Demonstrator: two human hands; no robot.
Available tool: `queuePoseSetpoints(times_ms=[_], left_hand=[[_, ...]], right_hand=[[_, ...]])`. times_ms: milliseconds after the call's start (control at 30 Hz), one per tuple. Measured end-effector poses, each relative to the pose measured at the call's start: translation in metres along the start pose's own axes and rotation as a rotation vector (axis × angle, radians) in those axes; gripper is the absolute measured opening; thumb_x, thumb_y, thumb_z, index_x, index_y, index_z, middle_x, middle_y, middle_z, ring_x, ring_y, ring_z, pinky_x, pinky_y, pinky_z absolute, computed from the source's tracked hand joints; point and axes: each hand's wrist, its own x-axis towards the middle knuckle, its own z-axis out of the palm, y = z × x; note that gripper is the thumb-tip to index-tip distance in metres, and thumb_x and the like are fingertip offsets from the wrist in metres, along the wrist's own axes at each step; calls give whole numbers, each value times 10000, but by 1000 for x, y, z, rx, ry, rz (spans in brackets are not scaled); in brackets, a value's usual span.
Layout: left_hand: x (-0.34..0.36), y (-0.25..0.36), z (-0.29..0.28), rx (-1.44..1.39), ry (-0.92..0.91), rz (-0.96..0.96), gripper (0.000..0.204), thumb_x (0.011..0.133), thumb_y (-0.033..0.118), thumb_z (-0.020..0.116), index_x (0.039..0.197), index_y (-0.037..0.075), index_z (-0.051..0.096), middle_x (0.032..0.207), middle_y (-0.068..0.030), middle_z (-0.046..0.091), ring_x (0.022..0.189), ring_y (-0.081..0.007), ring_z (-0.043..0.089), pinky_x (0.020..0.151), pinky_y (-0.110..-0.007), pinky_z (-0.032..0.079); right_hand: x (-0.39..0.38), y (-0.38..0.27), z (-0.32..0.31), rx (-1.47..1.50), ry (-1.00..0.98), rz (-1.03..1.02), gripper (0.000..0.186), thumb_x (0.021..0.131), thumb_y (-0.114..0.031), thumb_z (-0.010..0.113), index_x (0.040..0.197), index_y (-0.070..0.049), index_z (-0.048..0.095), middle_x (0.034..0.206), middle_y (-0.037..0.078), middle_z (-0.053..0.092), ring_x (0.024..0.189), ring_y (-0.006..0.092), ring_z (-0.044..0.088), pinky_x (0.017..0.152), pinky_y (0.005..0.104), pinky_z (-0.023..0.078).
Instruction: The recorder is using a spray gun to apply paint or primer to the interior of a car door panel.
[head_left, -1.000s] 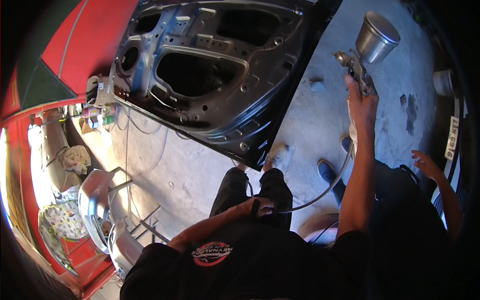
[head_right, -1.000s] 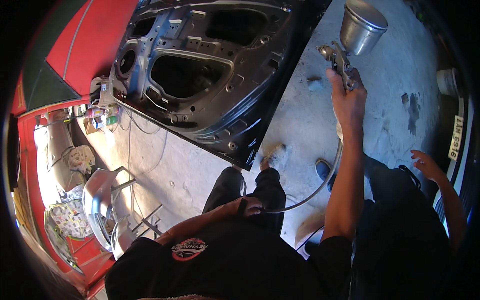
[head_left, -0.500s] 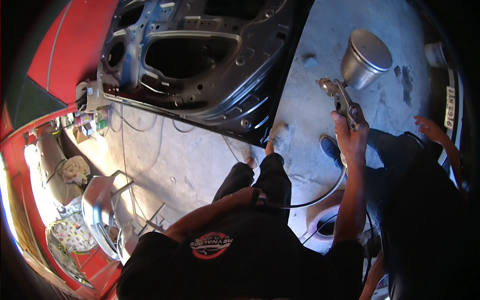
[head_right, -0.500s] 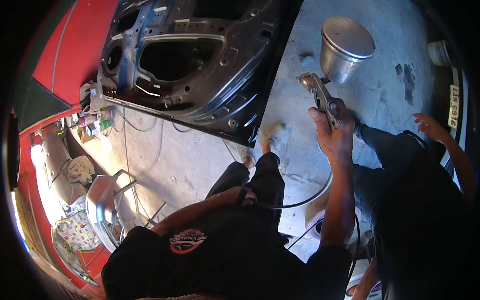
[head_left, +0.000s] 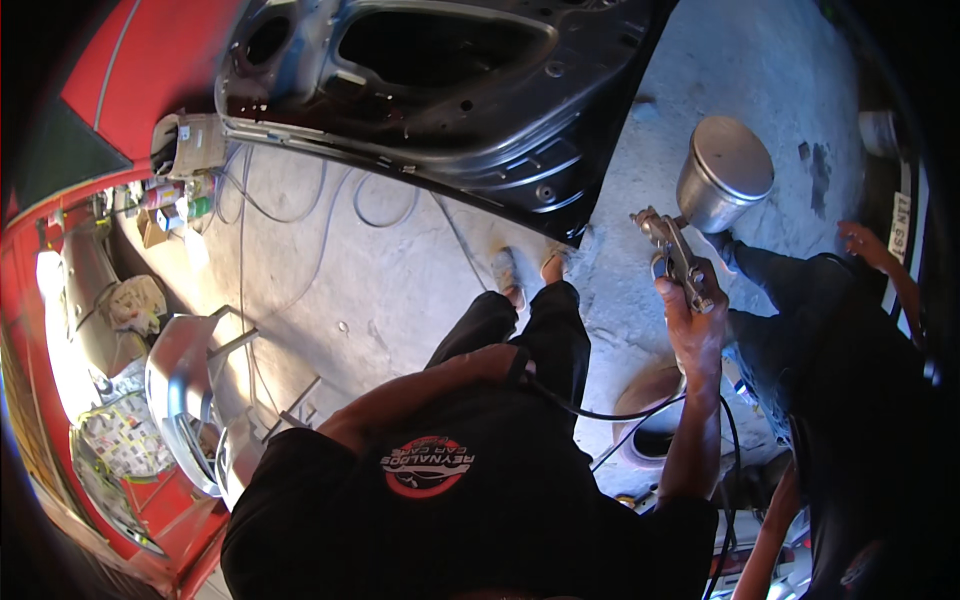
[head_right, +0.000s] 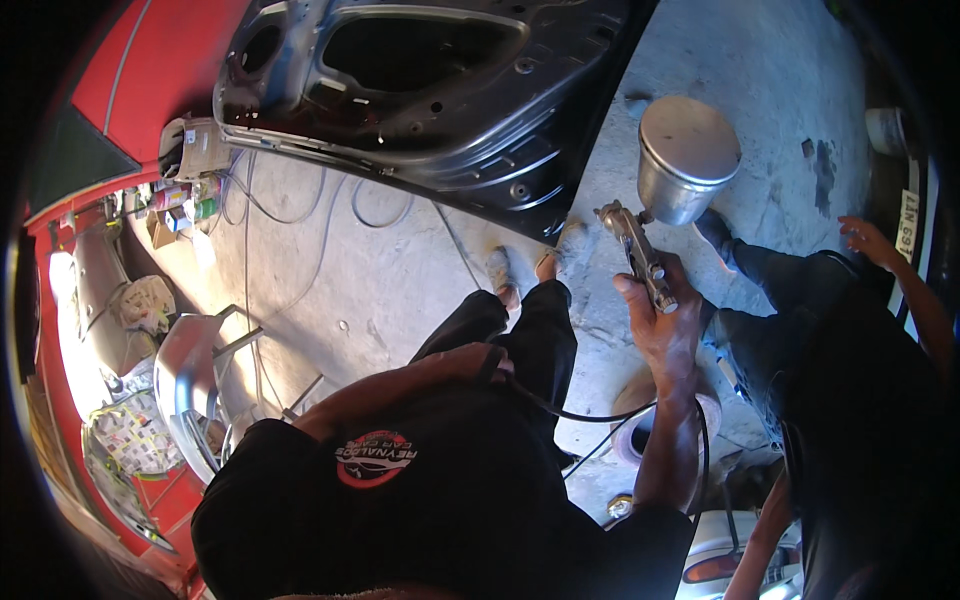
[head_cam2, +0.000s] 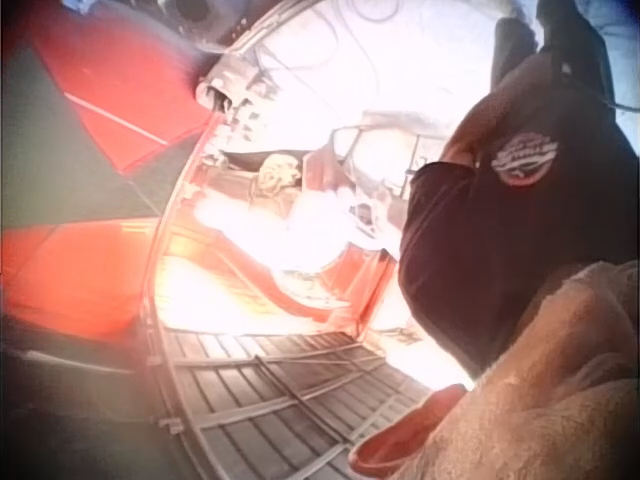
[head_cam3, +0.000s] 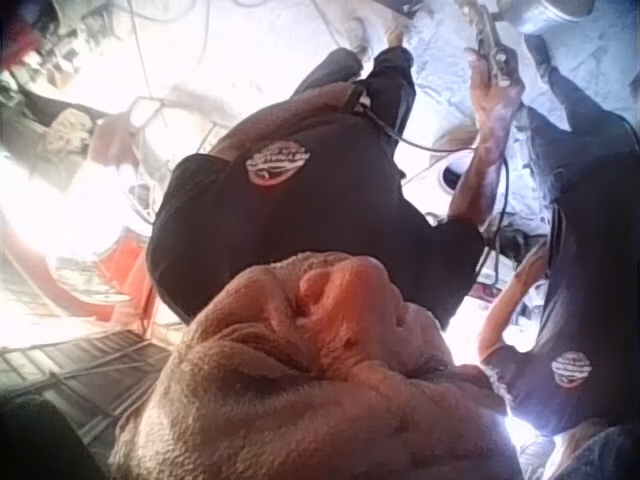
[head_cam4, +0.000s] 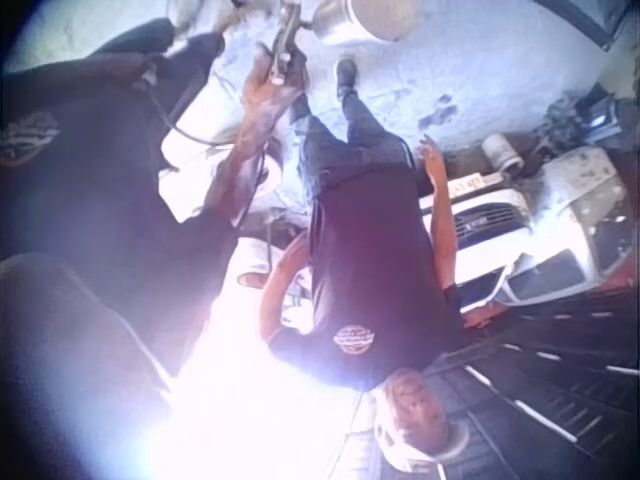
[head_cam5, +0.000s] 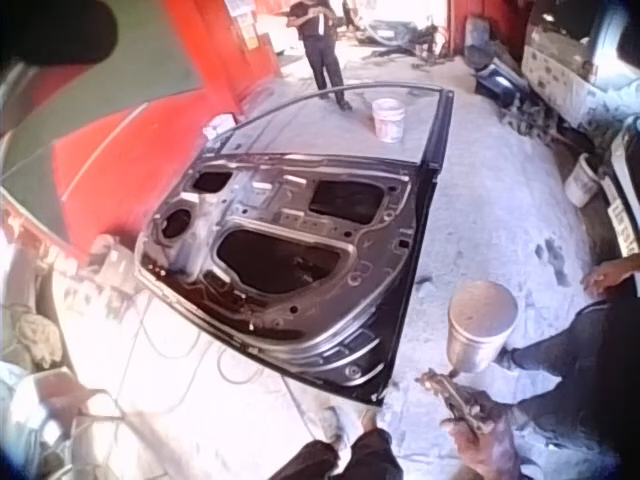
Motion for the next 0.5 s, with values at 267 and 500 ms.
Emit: queuePoseSetpoints(times_ms=[267, 500], left_hand=[[-26, -22, 15, -127, 29, -33, 326, 875, 343, 662, 1093, 112, 737, 1082, -169, 704, 1061, -368, 669, 916, -479, 514], [-45, -27, 20, -117, 70, 9, 249, 905, 263, 652, 1084, 103, 719, 1040, -148, 721, 1026, -374, 677, 907, -472, 523]], right_hand=[[-43, -38, 37, 116, -79, 3, 291, 922, -202, 798, 1062, -12, 629, 788, 51, 677, 678, 137, 622, 640, 320, 504], [-64, -43, 49, 120, -134, 55, 282, 943, -198, 776, 1084, -11, 619, 776, 40, 667, 666, 110, 602, 611, 309, 492]])
